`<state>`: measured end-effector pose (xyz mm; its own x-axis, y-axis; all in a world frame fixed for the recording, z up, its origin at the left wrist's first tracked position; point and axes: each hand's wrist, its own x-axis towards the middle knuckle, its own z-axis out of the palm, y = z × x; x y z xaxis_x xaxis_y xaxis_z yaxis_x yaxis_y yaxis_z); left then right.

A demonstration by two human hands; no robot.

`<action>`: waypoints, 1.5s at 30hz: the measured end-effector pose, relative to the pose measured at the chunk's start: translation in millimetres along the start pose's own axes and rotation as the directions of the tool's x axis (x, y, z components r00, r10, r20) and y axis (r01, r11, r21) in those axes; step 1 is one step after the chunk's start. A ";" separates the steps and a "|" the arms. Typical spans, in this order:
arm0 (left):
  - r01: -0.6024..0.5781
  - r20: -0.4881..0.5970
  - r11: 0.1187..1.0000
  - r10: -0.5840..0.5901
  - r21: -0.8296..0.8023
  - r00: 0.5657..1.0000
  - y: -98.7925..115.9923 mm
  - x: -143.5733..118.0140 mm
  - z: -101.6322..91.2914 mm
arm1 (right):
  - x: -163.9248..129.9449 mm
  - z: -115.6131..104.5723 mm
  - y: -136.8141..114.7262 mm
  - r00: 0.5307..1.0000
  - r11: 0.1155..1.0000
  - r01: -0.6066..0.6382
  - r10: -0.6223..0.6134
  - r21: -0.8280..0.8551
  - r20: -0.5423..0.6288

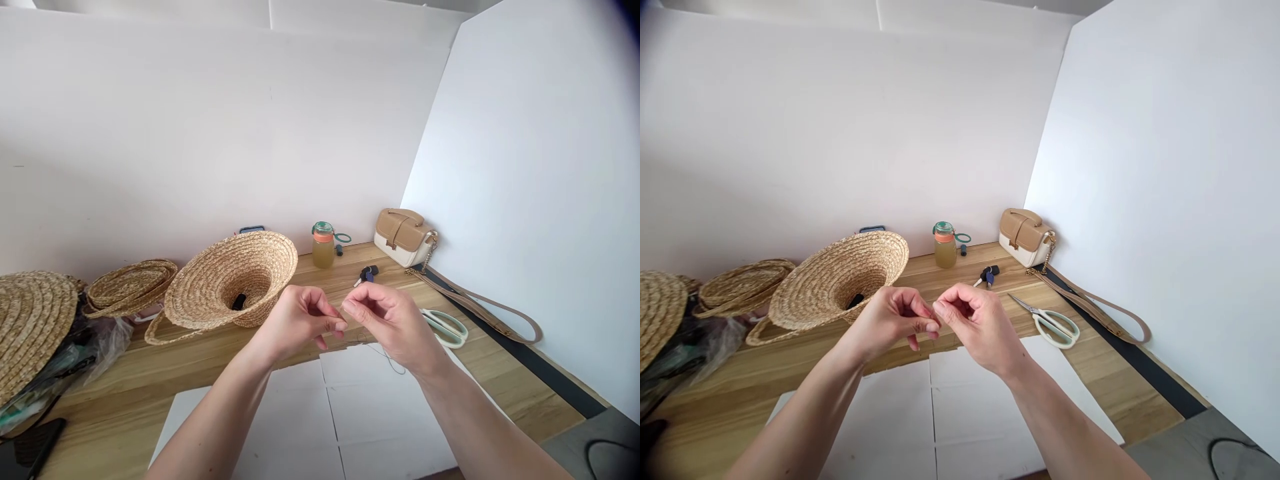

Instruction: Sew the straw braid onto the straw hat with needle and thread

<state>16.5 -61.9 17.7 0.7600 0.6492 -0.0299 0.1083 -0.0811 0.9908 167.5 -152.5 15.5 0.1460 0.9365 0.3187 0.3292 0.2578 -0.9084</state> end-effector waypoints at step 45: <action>-0.148 -0.149 0.961 0.115 -0.234 0.982 1.3 4.0 -1.8 | 2.4 12.1 25.9 0.982 0.445 -0.113 0.185 0.888 0.032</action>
<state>18.6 -58.0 19.1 0.6631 0.7412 0.1046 -0.1585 0.0026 0.9873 165.1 -140.7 -10.5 0.1742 0.9752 0.1367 -0.6986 0.2202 -0.6808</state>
